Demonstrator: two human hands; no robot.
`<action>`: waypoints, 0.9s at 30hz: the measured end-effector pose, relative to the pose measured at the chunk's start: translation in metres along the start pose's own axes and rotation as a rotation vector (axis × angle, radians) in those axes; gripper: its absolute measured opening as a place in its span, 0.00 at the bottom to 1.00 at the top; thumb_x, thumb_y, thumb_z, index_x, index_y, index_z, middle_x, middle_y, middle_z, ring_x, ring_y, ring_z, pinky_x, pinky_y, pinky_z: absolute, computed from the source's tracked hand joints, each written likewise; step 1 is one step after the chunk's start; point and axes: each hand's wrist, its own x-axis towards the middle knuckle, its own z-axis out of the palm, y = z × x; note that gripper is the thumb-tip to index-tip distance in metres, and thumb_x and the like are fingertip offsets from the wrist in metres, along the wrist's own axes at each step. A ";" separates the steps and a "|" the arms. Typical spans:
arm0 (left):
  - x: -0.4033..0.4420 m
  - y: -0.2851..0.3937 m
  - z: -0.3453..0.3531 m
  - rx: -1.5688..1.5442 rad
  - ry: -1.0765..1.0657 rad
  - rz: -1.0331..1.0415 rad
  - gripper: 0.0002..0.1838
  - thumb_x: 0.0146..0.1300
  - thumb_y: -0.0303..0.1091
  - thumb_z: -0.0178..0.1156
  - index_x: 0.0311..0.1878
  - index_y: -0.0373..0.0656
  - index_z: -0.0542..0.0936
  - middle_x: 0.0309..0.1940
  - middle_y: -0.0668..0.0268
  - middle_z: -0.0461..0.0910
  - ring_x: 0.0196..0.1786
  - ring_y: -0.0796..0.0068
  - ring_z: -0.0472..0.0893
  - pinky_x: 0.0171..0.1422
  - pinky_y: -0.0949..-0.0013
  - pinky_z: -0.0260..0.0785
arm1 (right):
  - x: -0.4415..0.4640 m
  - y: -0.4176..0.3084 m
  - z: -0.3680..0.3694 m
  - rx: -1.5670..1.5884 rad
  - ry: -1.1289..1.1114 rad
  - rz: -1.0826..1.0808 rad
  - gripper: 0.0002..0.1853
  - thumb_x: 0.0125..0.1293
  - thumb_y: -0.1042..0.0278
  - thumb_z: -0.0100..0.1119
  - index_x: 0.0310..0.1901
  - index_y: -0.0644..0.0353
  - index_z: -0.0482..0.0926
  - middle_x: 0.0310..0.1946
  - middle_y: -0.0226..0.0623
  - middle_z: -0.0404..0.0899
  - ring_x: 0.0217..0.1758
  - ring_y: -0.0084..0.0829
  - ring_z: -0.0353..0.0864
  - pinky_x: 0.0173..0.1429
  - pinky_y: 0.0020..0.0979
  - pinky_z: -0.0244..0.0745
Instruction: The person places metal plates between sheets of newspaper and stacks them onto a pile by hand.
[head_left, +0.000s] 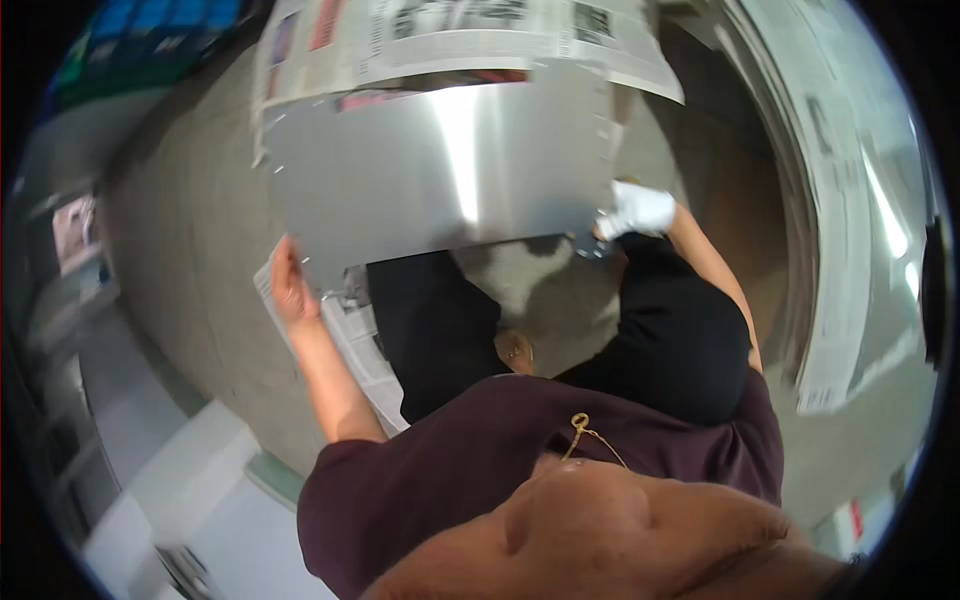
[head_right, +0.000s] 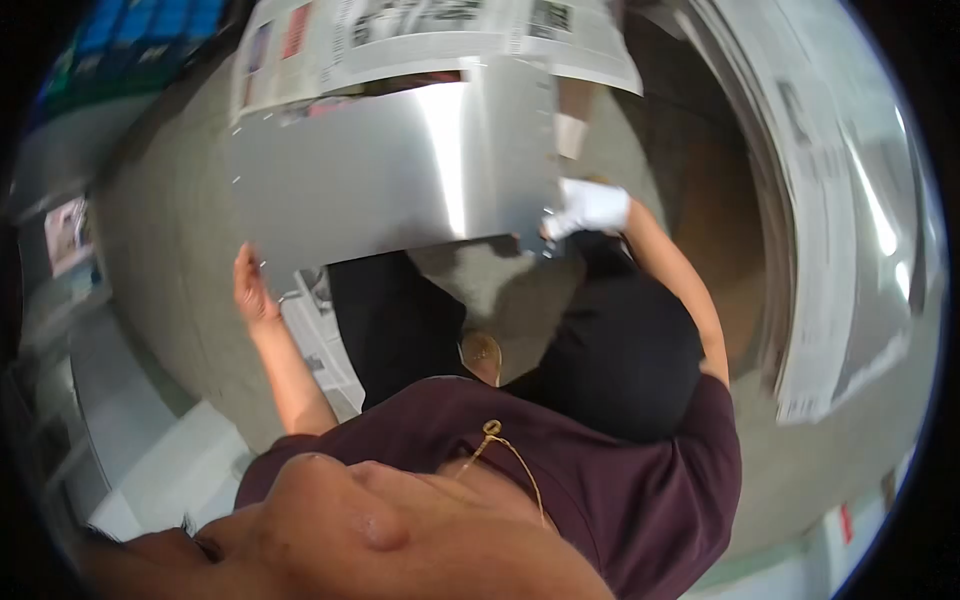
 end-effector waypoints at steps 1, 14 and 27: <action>-0.005 0.007 0.008 -0.016 -0.025 -0.053 0.20 0.68 0.37 0.53 0.58 0.33 0.72 0.53 0.59 0.76 0.55 0.67 0.75 0.62 0.64 0.65 | 0.002 0.008 -0.009 -0.119 0.002 0.052 0.20 0.55 0.71 0.67 0.50 0.64 0.76 0.43 0.36 0.81 0.45 0.25 0.78 0.49 0.29 0.75; 0.002 0.008 0.031 -0.151 -0.048 -0.155 0.17 0.69 0.30 0.50 0.58 0.34 0.72 0.53 0.60 0.77 0.55 0.69 0.75 0.61 0.65 0.66 | 0.022 0.032 -0.032 0.371 0.033 -0.146 0.24 0.61 0.64 0.61 0.55 0.70 0.71 0.39 0.45 0.81 0.35 0.33 0.84 0.31 0.31 0.83; 0.019 -0.009 0.047 -0.189 -0.084 -0.192 0.18 0.69 0.30 0.49 0.60 0.35 0.71 0.56 0.60 0.75 0.57 0.68 0.74 0.63 0.65 0.66 | 0.004 0.029 -0.030 0.443 0.096 -0.240 0.36 0.54 0.69 0.55 0.64 0.75 0.58 0.52 0.54 0.75 0.45 0.47 0.82 0.40 0.37 0.84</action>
